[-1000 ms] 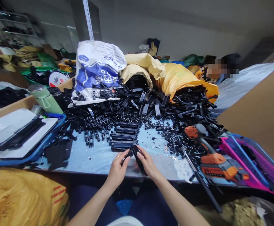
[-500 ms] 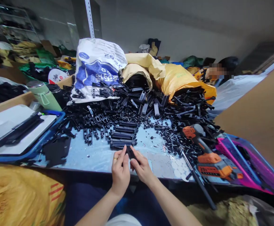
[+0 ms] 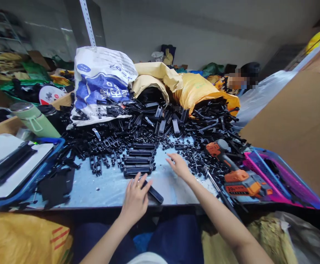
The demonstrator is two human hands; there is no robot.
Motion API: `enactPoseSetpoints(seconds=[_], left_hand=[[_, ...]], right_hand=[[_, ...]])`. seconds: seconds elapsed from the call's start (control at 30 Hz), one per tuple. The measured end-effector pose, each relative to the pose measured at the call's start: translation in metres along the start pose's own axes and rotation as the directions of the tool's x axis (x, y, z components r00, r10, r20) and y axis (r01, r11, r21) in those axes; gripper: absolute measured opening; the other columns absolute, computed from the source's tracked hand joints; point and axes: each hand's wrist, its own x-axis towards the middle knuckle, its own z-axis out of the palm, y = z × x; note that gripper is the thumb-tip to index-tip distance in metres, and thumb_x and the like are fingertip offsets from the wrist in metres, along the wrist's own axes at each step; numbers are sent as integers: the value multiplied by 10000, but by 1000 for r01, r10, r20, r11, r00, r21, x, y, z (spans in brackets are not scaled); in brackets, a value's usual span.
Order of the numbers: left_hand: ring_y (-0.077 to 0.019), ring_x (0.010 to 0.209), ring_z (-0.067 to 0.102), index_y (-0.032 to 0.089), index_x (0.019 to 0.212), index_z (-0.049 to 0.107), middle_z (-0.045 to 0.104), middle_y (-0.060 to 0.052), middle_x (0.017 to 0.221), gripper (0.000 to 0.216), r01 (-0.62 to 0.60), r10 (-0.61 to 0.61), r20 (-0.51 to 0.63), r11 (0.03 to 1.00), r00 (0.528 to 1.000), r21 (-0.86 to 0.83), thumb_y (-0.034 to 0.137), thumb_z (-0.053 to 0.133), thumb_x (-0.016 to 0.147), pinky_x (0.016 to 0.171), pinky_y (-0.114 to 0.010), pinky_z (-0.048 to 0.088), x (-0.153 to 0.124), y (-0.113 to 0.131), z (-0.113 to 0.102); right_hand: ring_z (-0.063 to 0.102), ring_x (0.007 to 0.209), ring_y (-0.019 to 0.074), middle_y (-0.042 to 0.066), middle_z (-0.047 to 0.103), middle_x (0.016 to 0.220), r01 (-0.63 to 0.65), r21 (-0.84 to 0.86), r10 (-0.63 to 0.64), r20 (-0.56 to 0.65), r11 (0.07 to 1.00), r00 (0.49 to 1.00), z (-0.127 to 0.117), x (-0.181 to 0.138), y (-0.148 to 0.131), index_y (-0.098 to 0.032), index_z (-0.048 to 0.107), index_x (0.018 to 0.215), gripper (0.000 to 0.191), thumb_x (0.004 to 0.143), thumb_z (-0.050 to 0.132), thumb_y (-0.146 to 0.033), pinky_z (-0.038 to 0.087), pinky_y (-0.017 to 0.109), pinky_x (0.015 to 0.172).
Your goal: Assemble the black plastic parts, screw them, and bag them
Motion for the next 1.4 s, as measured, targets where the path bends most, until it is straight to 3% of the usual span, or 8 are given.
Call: enactPoseSetpoints(seconds=[0.1, 0.23, 0.53, 0.67, 0.9, 1.2, 1.3, 1.4], left_hand=[[-232, 1055, 483, 250, 1104, 537, 585, -56, 1017, 425, -246, 229, 178, 966, 957, 80, 30, 406, 764, 980, -560, 233, 13, -2, -4], [-186, 836, 545, 190, 1075, 543, 592, -53, 847, 317, -210, 185, 141, 959, 973, 191, 79, 425, 802, 899, -461, 355, 22, -7, -2], [-195, 822, 537, 173, 1074, 568, 605, -57, 867, 324, -174, 126, 169, 937, 977, 304, 85, 494, 771, 758, -348, 419, 14, -17, -1], [-188, 827, 536, 207, 1070, 579, 605, -48, 876, 325, -146, 88, 196, 941, 977, 305, 94, 488, 780, 744, -332, 415, 13, -17, 1], [-191, 813, 541, 204, 1056, 591, 610, -59, 874, 333, -119, 65, 176, 941, 982, 315, 83, 463, 773, 715, -327, 422, 6, -21, 0], [-231, 1105, 469, 207, 1287, 364, 483, -109, 1201, 466, -71, 74, -64, 997, 995, 33, 271, 443, 832, 883, -375, 428, 14, -15, -9], [-271, 1223, 347, 185, 1322, 300, 369, -138, 1322, 529, -34, 31, -194, 999, 981, -12, 273, 457, 824, 965, -435, 349, 31, -8, -16], [-226, 1067, 506, 194, 1201, 438, 545, -99, 1138, 372, -23, -9, -159, 981, 987, -195, 224, 415, 831, 878, -386, 428, 41, -2, -12]], right_hand=[[469, 1033, 227, 127, 557, 1074, -128, -140, 124, -37, 982, 992, -14, 31, 41, -128, 515, 1168, 346, 888, 394, -292, 376, 341, 873], [357, 1145, 286, 197, 460, 1197, -374, -311, 344, -147, 874, 927, -35, 67, 82, -80, 522, 1145, 334, 882, 324, -137, 302, 445, 905], [466, 1047, 363, 305, 436, 1192, -844, -371, 847, -218, 388, 486, -82, 131, 145, 13, 477, 1181, 384, 854, 427, -181, 418, 518, 714], [409, 1122, 379, 267, 434, 1218, -867, -381, 890, -192, 321, 414, -87, 128, 150, -44, 508, 1177, 434, 801, 538, -259, 373, 560, 800], [422, 1118, 360, 263, 358, 1281, -842, -335, 857, -153, 423, 492, -104, 108, 129, -45, 510, 1153, 429, 796, 566, -277, 401, 540, 791], [489, 1000, 202, 84, 577, 1044, -210, -186, 216, 17, 960, 976, -137, 70, 28, -134, 589, 964, 203, 766, 557, -165, 384, 352, 854], [554, 804, 129, 2, 624, 873, 126, 108, -147, 221, 986, 964, -125, 28, -19, -179, 616, 886, 170, 718, 589, -174, 439, 235, 723], [554, 888, 145, 20, 587, 1004, 237, 591, -349, 81, 771, 933, -96, -9, -60, -212, 555, 1052, 329, 729, 607, -243, 462, 250, 725]])
